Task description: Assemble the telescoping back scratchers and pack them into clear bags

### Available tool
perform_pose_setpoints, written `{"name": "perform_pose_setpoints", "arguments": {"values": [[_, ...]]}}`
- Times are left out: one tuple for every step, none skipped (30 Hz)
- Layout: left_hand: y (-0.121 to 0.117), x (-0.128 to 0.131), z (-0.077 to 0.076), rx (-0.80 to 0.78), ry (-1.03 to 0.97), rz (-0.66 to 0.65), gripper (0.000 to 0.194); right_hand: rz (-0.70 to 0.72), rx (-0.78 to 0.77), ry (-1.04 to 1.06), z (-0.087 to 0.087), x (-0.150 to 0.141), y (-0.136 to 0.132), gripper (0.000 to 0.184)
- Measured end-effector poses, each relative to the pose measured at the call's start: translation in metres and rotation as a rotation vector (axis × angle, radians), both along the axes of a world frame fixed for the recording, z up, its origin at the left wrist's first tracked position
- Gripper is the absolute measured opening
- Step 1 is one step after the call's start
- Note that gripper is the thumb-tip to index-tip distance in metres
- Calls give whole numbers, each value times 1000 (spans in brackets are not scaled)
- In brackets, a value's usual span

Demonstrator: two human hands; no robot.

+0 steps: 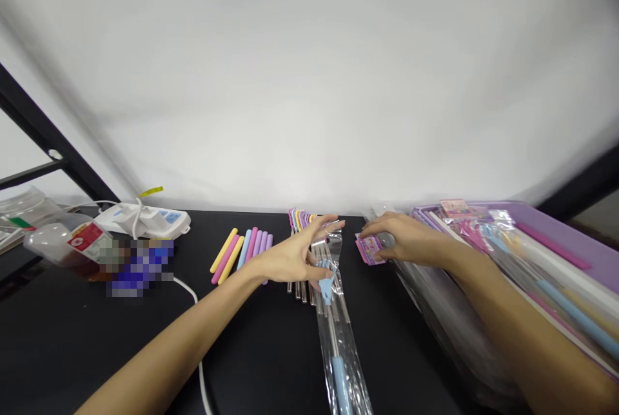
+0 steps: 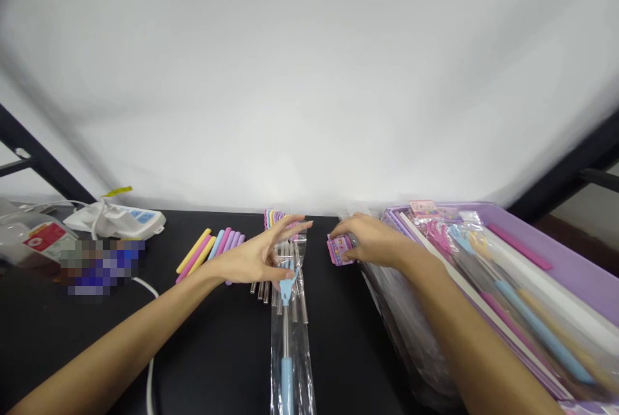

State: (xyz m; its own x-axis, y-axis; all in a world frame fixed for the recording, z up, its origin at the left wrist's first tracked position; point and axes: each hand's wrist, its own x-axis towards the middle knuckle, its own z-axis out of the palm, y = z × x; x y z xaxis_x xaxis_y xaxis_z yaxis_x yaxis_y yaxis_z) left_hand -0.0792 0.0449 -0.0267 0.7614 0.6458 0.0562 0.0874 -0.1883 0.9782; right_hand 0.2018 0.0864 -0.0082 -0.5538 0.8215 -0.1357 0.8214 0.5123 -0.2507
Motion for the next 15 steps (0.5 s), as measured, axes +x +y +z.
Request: {"name": "perform_pose_setpoints", "arguments": {"values": [[0, 0, 0, 3, 2, 1, 88, -4, 1, -3, 0, 0, 0, 47], [0, 0, 0, 5, 4, 3, 88, -10, 3, -4, 0, 0, 0, 47], [0, 0, 0, 6, 5, 6, 89, -11, 4, -2, -1, 0, 0, 48], [1, 0, -1, 5, 6, 8, 89, -7, 7, 2, -1, 0, 1, 48], [1, 1, -1, 2, 6, 9, 89, -1, 9, 6, -1, 0, 1, 48], [1, 1, -1, -1, 6, 11, 89, 5, 8, 10, -2, 1, 1, 47], [1, 1, -2, -5, 5, 11, 89, 11, 8, 12, -2, 1, 1, 46], [1, 1, -2, -9, 4, 9, 90, 12, 6, 14, -2, 1, 1, 45], [1, 1, -2, -15, 3, 5, 90, 5, 4, 15, -1, 1, 0, 45], [1, 1, -2, -20, 3, 3, 90, -9, 2, 14, -1, 1, 0, 47], [1, 0, -2, -22, 1, 2, 91, -28, 0, 10, 0, 1, -1, 53], [1, 0, -3, -21, -2, 3, 91, -46, -3, 5, 1, 1, -2, 61], [1, 0, -3, -20, -5, 2, 91, -62, -9, -2, 2, 1, -2, 71], [2, 0, -4, -19, -7, 3, 91, -73, -20, -10, 3, 0, -2, 80], [2, 0, -4, -18, -8, 3, 90, -80, -35, -20, 4, -1, -3, 86]]}}
